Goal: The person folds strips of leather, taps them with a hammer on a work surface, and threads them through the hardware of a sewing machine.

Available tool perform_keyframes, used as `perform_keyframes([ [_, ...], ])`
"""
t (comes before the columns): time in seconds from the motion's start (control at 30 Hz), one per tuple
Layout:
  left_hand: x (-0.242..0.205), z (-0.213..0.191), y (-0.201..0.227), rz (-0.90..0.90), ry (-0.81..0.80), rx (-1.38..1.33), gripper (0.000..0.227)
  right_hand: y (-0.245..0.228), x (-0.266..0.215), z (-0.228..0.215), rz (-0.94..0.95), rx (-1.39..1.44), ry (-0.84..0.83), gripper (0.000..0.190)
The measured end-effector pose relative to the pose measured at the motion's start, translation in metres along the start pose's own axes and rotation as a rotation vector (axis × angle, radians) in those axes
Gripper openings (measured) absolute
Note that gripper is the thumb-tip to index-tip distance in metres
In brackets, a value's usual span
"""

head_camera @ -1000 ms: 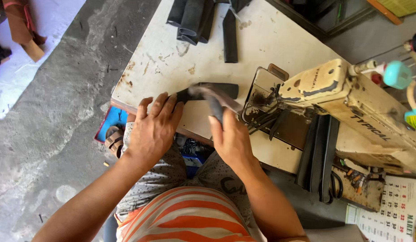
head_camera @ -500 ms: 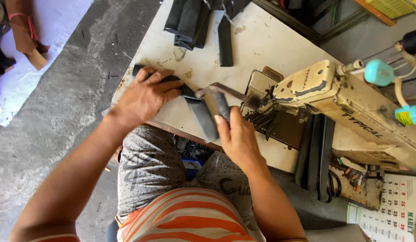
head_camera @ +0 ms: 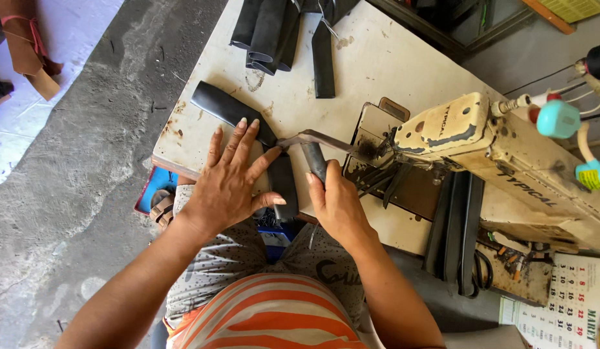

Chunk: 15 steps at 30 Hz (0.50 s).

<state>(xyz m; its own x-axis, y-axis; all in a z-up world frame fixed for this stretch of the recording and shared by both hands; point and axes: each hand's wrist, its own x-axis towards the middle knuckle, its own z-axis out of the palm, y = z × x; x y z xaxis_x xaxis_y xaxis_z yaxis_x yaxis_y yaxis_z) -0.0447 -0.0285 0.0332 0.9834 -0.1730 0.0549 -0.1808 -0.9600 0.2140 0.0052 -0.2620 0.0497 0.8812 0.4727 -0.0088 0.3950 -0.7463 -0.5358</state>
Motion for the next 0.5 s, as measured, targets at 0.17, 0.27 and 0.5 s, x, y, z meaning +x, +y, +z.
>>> perform_keyframes([
  [0.17, 0.0, 0.008, 0.003, -0.017, 0.058, 0.055, 0.1, 0.002, 0.0, -0.008, -0.03, 0.16, -0.065, 0.03],
  [0.27, 0.0, 0.013, 0.004, -0.039, 0.041, 0.089, 0.098, -0.022, 0.008, -0.031, -0.059, 0.207, -0.035, 0.03],
  [0.5, -0.001, 0.007, 0.001, -0.048, 0.068, 0.019, 0.096, -0.014, 0.008, -0.003, -0.227, 0.416, 0.293, 0.039],
])
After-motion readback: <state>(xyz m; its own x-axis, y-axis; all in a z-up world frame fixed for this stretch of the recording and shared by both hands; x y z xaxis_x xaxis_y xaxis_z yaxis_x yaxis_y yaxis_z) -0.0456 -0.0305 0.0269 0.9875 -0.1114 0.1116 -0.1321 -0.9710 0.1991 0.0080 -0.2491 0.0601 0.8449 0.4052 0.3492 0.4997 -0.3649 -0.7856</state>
